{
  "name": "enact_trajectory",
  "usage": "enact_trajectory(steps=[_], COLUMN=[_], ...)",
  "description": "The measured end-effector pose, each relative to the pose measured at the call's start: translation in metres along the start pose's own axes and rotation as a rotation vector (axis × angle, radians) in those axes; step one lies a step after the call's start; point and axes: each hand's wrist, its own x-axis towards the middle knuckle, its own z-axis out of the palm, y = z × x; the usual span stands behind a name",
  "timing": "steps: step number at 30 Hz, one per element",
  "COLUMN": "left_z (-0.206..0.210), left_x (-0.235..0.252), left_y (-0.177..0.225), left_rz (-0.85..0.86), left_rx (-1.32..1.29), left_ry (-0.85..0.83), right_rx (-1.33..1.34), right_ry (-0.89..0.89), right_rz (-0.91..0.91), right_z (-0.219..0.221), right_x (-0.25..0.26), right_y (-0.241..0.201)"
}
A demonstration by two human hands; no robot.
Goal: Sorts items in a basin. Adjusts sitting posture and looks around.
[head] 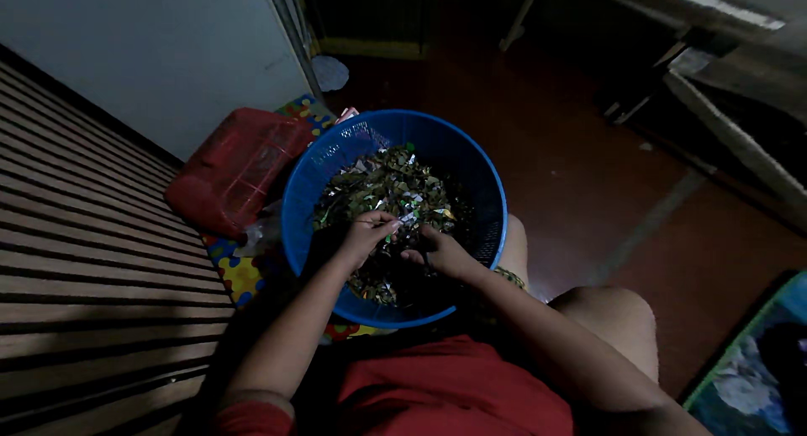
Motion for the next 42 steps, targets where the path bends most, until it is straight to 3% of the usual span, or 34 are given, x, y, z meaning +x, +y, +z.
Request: enact_trajectory(steps=[10,16,30,42], left_z=[-0.0008,0.0001,0.0024,-0.0002], left_x=[-0.0001,0.0011,0.0008,0.0034], left_y=[-0.0010,-0.0005,-0.0001,-0.0051], left_rz=[0.014,0.010,-0.009,0.026], left_rx=[0.029,0.001,0.047,0.028], left_ry=[-0.015,-0.008,-0.021,-0.002], right_rx=[0.052,-0.022,-0.064,-0.087], right_ry=[0.082,-0.045,0.050,-0.056], right_rz=[-0.011,0.000,-0.008,0.018], right_z=[-0.0023,0.0015,0.0012,0.0021], right_x=[-0.0013,-0.0010,-0.0014,0.0007], right_y=[0.0000,-0.0025,-0.0024,0.0016])
